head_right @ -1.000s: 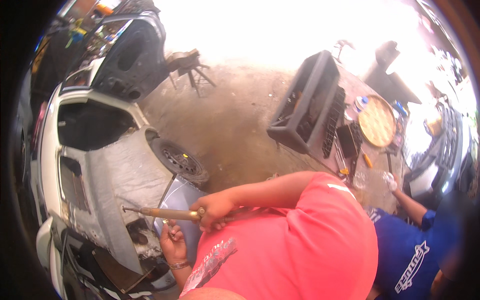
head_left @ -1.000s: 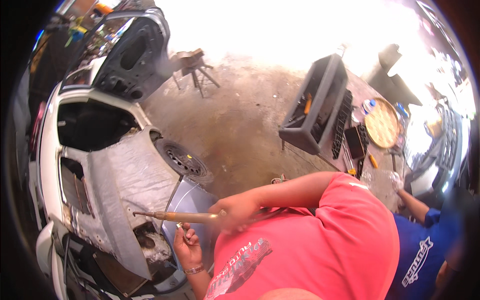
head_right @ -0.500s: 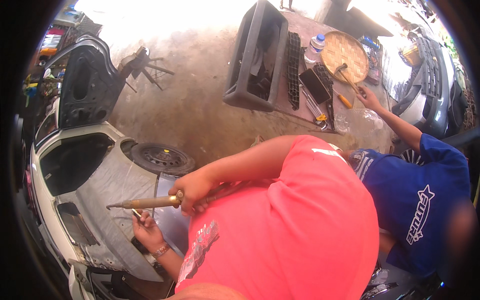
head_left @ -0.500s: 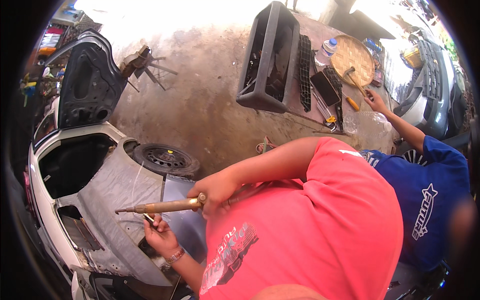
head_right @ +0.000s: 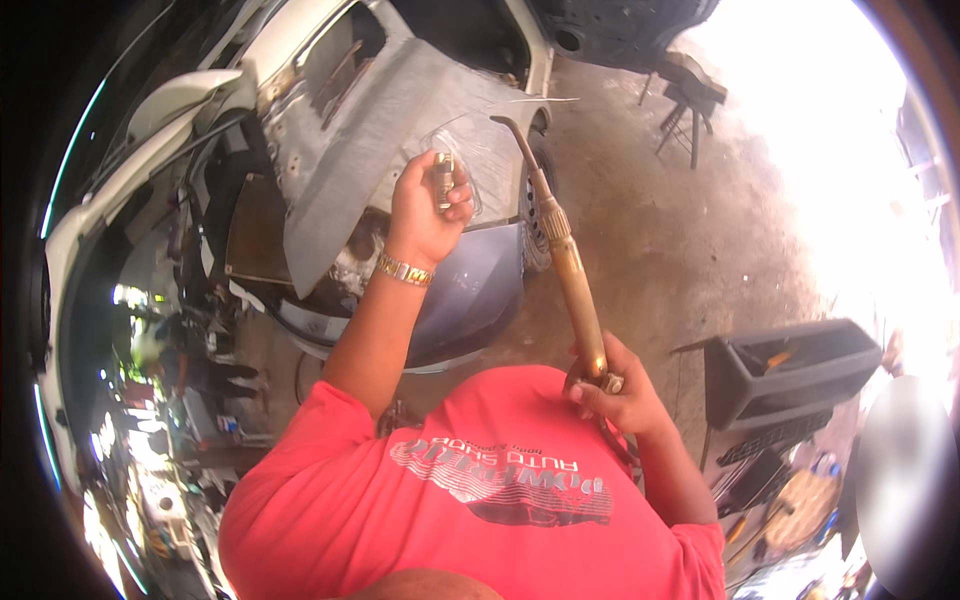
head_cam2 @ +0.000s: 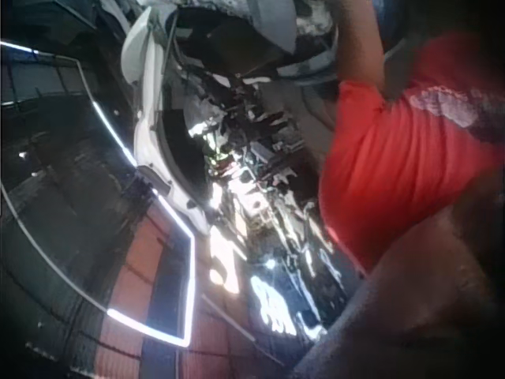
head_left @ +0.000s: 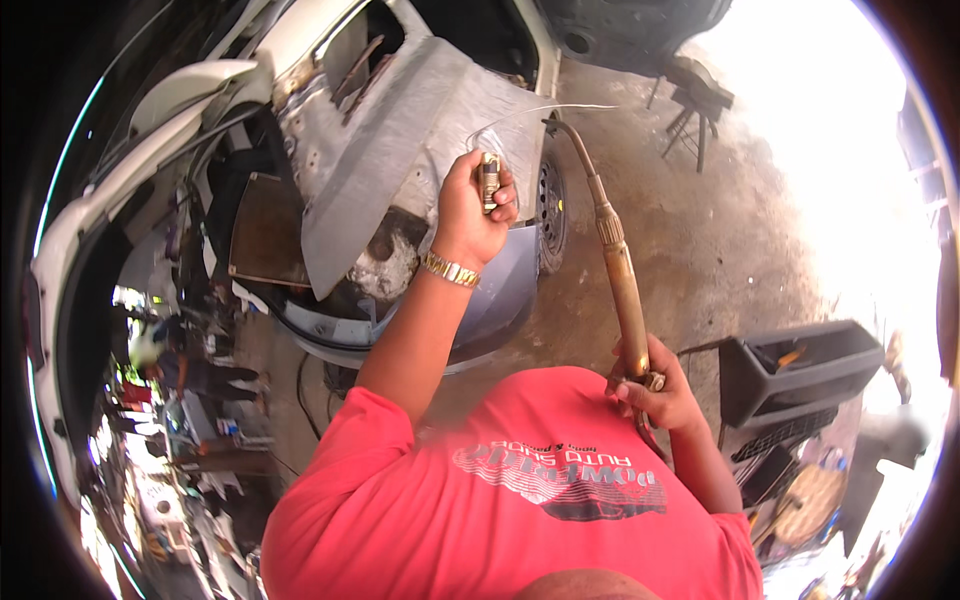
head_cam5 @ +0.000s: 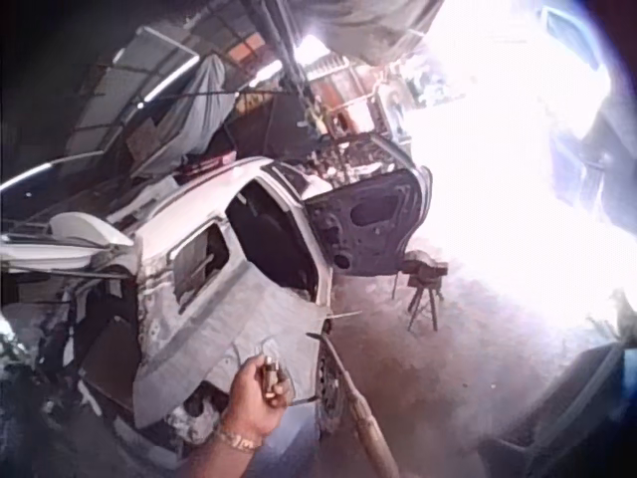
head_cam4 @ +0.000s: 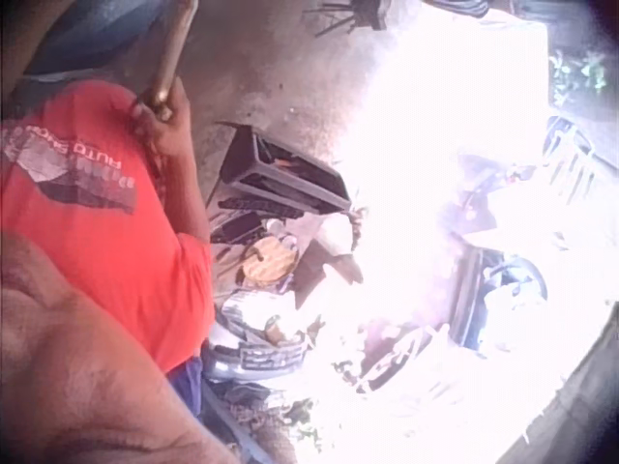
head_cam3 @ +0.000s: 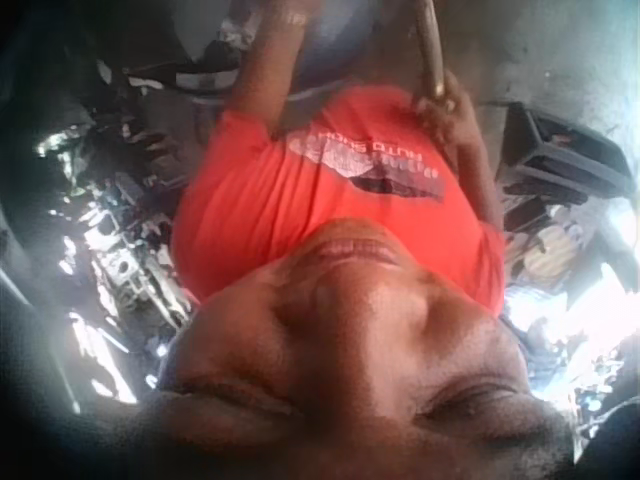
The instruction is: The person uses a welding torch and filler rod to weld the inner metal frame of a car door. They repeatedly ignite the torch, apply welds along seams, and pause to inspect the work. Another person is present nearby but does not assist with the welding.
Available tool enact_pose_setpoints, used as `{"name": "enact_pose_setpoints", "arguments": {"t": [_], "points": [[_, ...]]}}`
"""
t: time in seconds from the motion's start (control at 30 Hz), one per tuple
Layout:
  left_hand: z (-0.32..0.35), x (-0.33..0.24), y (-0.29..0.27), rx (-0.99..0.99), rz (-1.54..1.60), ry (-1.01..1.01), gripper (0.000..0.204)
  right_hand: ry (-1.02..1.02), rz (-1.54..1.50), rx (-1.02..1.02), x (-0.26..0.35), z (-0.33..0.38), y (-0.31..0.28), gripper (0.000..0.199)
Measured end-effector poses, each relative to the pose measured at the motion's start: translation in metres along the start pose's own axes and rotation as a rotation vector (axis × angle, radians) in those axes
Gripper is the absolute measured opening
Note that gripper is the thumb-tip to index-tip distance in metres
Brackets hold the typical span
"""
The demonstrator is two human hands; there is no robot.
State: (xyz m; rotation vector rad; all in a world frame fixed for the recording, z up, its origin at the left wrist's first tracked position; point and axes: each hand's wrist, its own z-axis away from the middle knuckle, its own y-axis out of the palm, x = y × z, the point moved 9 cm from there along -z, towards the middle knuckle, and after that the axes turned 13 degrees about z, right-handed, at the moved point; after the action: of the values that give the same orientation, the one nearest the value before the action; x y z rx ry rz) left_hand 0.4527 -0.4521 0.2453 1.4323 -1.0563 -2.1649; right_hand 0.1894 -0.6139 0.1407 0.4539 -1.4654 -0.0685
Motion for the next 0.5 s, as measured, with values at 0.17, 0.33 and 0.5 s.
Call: {"name": "enact_pose_setpoints", "arguments": {"t": [0.17,0.33,0.5], "points": [[-0.005,-0.013,-0.002,-0.094,0.038,0.075,0.022,0.036,-0.001,0.063,-0.002,-0.012,0.011,0.053],[0.001,-0.024,-0.009,-0.106,0.045,0.193,0.01,0.048,0.05,0.125,-0.001,-0.022,0.016,0.051],[0.004,-0.028,-0.02,-0.109,0.117,0.188,0.008,0.033,0.015,0.125,0.004,-0.029,0.019,0.055]]}}
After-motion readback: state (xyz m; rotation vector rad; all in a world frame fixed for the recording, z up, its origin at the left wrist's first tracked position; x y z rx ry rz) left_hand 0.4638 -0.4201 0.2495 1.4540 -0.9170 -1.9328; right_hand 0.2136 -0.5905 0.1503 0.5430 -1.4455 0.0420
